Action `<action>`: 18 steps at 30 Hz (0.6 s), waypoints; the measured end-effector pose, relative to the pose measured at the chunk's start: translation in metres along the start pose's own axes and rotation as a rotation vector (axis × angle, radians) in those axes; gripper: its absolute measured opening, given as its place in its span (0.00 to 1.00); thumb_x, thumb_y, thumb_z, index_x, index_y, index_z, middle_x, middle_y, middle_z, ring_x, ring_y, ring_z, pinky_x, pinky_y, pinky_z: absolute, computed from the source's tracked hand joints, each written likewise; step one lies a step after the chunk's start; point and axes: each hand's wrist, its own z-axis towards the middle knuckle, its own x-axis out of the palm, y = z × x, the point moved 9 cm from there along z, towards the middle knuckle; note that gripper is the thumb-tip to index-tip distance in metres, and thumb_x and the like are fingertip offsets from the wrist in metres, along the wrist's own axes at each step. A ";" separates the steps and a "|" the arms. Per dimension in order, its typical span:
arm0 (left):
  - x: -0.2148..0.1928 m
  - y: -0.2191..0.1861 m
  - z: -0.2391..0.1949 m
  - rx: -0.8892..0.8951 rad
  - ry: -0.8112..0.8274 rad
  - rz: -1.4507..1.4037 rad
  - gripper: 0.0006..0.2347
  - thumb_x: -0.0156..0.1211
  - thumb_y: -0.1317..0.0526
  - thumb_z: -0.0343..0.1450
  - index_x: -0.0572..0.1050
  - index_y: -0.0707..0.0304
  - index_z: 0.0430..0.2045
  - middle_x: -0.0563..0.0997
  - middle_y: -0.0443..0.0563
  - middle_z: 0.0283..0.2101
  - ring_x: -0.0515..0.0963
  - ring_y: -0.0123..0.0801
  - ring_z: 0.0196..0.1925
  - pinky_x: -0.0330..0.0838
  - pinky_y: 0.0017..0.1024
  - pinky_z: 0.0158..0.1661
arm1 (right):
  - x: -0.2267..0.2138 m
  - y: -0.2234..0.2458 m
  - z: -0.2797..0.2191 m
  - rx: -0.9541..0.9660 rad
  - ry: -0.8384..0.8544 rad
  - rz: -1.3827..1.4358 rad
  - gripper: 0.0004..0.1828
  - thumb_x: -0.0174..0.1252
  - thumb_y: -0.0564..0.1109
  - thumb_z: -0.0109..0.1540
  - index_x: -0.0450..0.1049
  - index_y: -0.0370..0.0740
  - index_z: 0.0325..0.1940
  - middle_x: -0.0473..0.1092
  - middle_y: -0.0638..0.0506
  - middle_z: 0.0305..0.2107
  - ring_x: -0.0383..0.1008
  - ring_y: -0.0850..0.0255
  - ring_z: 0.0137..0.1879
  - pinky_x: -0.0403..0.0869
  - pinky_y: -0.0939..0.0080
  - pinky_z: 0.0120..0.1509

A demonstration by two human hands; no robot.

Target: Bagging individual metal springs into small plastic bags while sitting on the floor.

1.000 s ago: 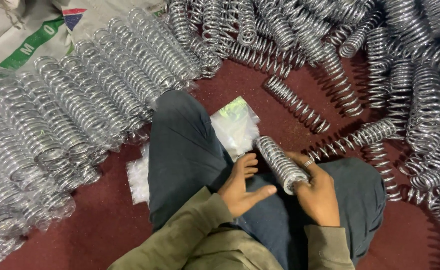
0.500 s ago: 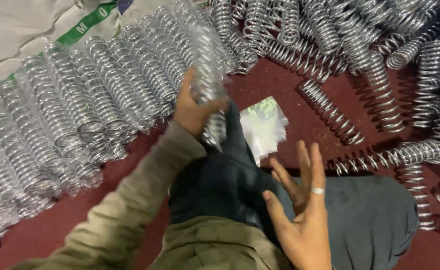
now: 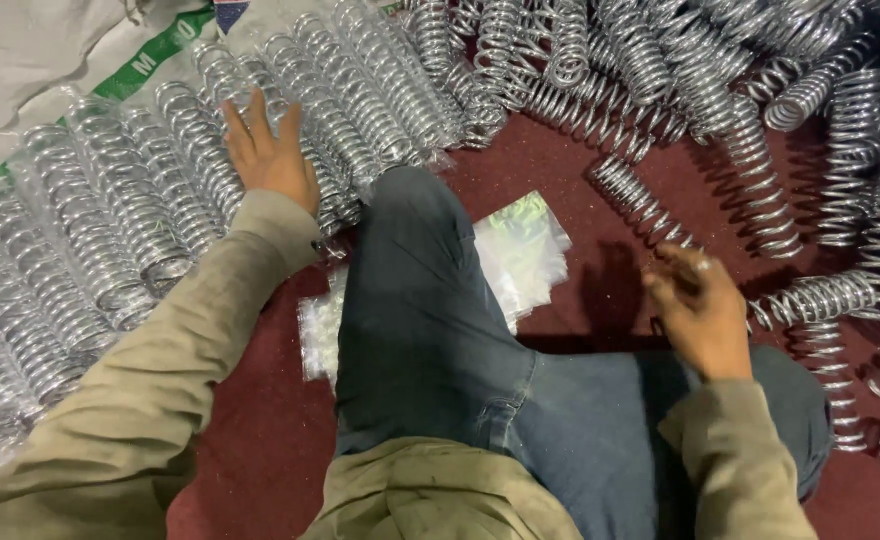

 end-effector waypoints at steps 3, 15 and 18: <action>-0.002 -0.022 -0.015 0.114 -0.078 0.040 0.35 0.41 0.86 0.57 0.65 0.71 0.65 0.50 0.81 0.73 0.40 0.71 0.76 0.30 0.65 0.71 | 0.009 -0.049 0.064 -0.073 -0.013 -0.325 0.31 0.63 0.47 0.63 0.67 0.44 0.71 0.57 0.32 0.67 0.59 0.30 0.69 0.59 0.29 0.69; 0.245 -0.186 -0.016 0.347 0.658 0.189 0.22 0.50 0.42 0.71 0.71 0.46 0.58 0.75 0.54 0.59 0.72 0.49 0.62 0.60 0.55 0.60 | 0.084 -0.047 0.018 0.049 0.330 -0.478 0.50 0.58 0.55 0.62 0.40 0.34 0.79 0.56 0.33 0.61 0.68 0.19 0.60 0.70 0.23 0.66; 0.291 -0.182 -0.002 0.282 0.744 0.299 0.39 0.61 0.32 0.64 0.66 0.58 0.64 0.69 0.69 0.64 0.67 0.62 0.67 0.66 0.60 0.56 | 0.036 -0.014 0.022 0.014 0.412 -0.697 0.47 0.61 0.60 0.58 0.54 0.47 0.78 0.64 0.40 0.59 0.75 0.27 0.57 0.75 0.28 0.62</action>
